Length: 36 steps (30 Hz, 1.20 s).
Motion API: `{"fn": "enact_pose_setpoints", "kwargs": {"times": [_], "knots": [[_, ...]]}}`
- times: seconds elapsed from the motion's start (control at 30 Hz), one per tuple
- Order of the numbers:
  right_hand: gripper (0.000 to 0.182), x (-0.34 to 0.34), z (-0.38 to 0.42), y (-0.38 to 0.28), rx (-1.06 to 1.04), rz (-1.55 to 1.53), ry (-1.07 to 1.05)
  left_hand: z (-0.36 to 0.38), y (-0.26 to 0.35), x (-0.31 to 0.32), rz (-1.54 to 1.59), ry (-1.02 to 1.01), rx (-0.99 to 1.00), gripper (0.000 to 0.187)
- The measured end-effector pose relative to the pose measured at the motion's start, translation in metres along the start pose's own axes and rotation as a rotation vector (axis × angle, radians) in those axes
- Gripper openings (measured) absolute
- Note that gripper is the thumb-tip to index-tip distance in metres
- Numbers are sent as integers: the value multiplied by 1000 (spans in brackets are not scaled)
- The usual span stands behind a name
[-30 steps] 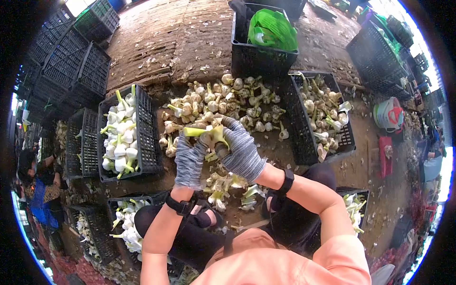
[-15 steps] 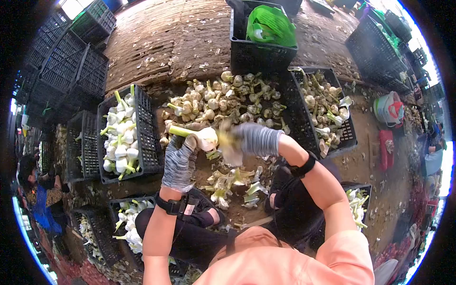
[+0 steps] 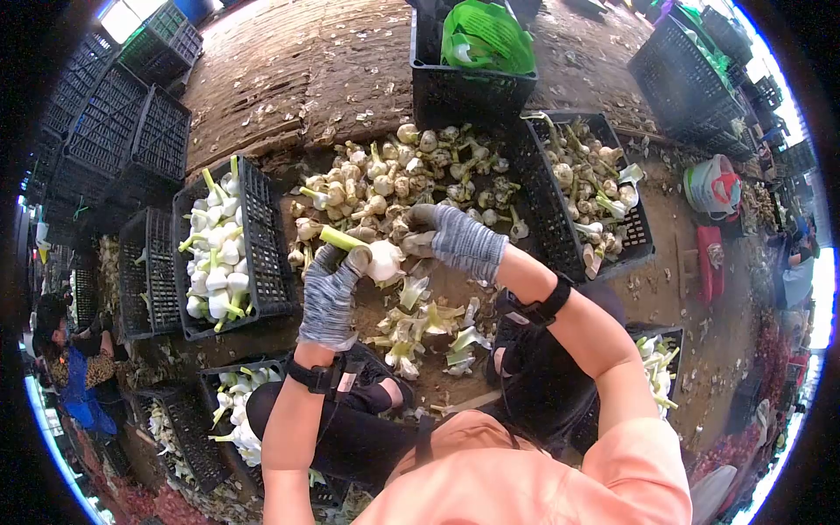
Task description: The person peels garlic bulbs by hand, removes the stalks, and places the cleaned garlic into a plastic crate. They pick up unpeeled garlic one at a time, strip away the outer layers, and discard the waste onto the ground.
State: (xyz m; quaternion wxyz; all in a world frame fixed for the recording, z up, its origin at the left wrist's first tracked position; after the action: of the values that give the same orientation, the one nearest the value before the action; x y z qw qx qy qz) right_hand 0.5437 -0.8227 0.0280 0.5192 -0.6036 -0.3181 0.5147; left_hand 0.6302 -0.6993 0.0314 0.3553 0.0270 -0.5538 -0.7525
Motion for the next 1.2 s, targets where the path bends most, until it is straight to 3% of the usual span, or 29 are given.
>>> {"fn": "enact_pose_setpoints", "kwargs": {"times": [0.07,0.13,0.17,0.2,0.27,0.4,0.47,0.5,0.53,0.6,0.67,0.7,0.73,0.8,0.83,0.87,0.93,0.97,1.03,1.07,1.13,1.2], "knots": [[29,0,4,0,55,-107,38,-1,0,0,63,-7,-2,28],[38,2,8,-7,46,-275,185,-2,-2,-2,-36,43,22,30],[37,5,7,-11,-54,0,169,-3,-5,-2,-36,41,22,30],[33,3,11,-34,-323,325,257,-4,-3,0,-139,34,108,30],[33,4,20,-46,-477,444,321,-2,2,4,-245,26,194,30],[24,-15,15,-29,-395,318,427,3,6,6,-5,16,104,32],[12,-8,10,-21,-326,389,255,5,4,8,264,-115,18,38],[4,9,15,-31,-519,535,94,-1,-8,-1,295,-93,-51,41],[7,31,19,-26,-487,285,-151,-3,-9,-3,296,-87,-41,41],[13,62,45,-56,-565,-205,-483,-7,-21,0,650,-194,-169,39],[19,77,62,-59,-377,-388,-734,-15,-36,-7,868,-173,-283,37],[25,77,63,-60,-249,-367,-786,-16,-37,-9,898,-156,-293,37],[25,78,63,-57,-254,-370,-795,-16,-39,-11,927,-138,-303,36],[33,67,43,-33,-198,338,-615,-14,-43,-22,903,-69,-324,36],[40,67,31,-16,23,525,-608,-12,-46,-29,881,-10,-353,37],[44,62,17,7,51,554,-397,-12,-45,-32,876,-3,-348,37],[44,31,17,-10,-223,189,215,-9,-51,-33,886,23,-382,36],[44,33,15,-17,-221,190,217,-8,-51,-25,871,-68,-401,36],[39,36,6,-25,-114,-371,249,-6,-50,-18,839,-67,-381,36],[39,29,7,-34,-114,-371,252,-5,-47,-17,806,-60,-357,36],[32,31,9,-50,-88,-1113,123,-2,-44,-18,775,-46,-330,36],[29,13,12,-64,-166,-1289,47,3,-47,-35,827,144,-370,37]]}}
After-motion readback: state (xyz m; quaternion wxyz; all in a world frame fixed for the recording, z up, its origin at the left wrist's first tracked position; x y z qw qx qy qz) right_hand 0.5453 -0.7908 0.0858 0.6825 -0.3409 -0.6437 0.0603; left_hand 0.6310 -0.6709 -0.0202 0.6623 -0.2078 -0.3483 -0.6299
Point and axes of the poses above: each hand's wrist, its own z-axis away from the middle knuckle, its own x-axis out of the palm, y = z × x, the point moved 8 cm from there along -z, towards the middle knuckle, and after that the axes turned 11 degrees about -x, right-handed, at the moved point
